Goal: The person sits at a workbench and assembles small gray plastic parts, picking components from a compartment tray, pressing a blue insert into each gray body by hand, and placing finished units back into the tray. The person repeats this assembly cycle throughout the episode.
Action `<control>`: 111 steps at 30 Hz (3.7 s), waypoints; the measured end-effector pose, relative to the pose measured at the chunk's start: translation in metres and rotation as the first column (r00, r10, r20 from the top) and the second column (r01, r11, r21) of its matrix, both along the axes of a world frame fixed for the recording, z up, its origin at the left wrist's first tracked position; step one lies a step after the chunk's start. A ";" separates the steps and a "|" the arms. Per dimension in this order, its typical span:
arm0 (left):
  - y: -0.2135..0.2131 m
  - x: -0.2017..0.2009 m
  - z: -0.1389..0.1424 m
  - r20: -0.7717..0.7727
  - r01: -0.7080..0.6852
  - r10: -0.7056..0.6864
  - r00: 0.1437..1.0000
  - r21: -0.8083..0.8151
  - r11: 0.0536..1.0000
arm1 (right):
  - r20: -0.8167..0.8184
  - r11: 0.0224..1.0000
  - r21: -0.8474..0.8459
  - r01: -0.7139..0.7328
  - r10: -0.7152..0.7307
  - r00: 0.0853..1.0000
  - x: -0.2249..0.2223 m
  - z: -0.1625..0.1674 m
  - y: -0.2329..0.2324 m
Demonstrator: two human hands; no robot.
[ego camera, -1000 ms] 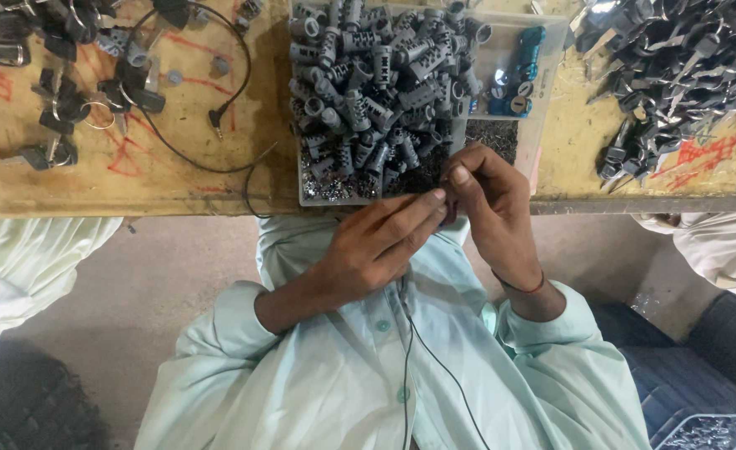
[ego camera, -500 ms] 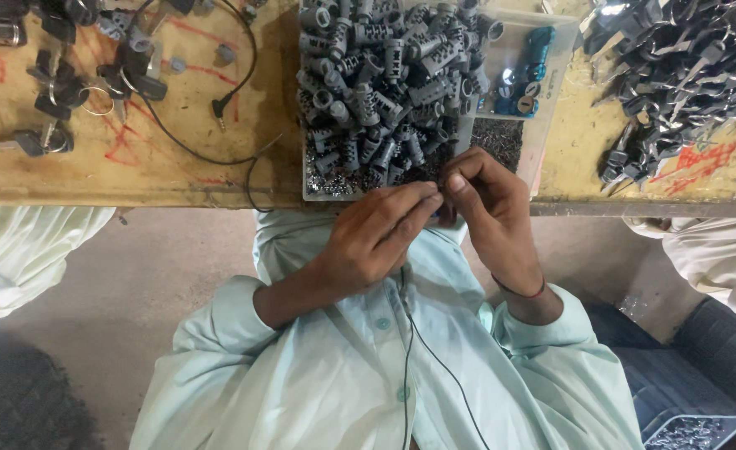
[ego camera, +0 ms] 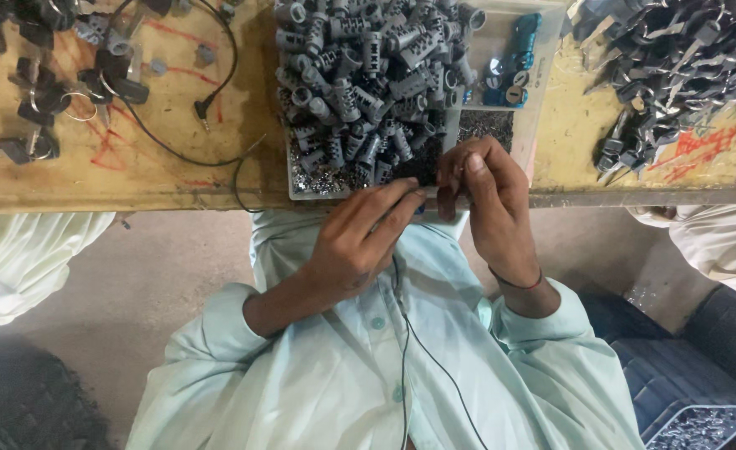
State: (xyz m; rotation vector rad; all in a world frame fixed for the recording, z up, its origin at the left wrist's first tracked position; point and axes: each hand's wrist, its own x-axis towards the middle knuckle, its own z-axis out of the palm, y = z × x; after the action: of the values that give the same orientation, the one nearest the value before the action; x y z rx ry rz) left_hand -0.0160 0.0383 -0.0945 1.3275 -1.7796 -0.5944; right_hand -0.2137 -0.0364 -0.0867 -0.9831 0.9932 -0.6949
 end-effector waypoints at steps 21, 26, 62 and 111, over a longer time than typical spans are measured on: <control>-0.003 0.011 -0.008 -0.531 0.007 0.087 0.843 0.171 0.985 | -0.983 0.777 -0.179 -0.603 -0.111 0.149 -0.107 0.092 -0.011; -0.011 -0.001 -0.022 -0.387 0.078 -0.050 0.921 0.058 0.995 | -0.766 0.805 -0.440 -0.397 -0.107 0.634 -0.059 0.045 -0.022; -0.016 -0.015 0.003 -0.353 0.194 -0.194 0.915 -0.036 0.980 | 0.247 0.883 -0.196 0.427 -0.377 0.892 -0.118 0.022 -0.004; 0.003 0.057 0.032 0.617 -0.042 -0.156 0.771 0.293 0.955 | -0.945 0.258 -0.321 -0.911 -0.026 0.326 0.014 0.027 -0.019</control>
State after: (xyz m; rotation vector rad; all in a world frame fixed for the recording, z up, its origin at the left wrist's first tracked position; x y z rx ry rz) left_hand 0.0410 0.0410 -0.0627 1.8419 -2.3521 -0.4788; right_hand -0.2002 -0.0556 -0.0592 -2.7325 0.8951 0.0775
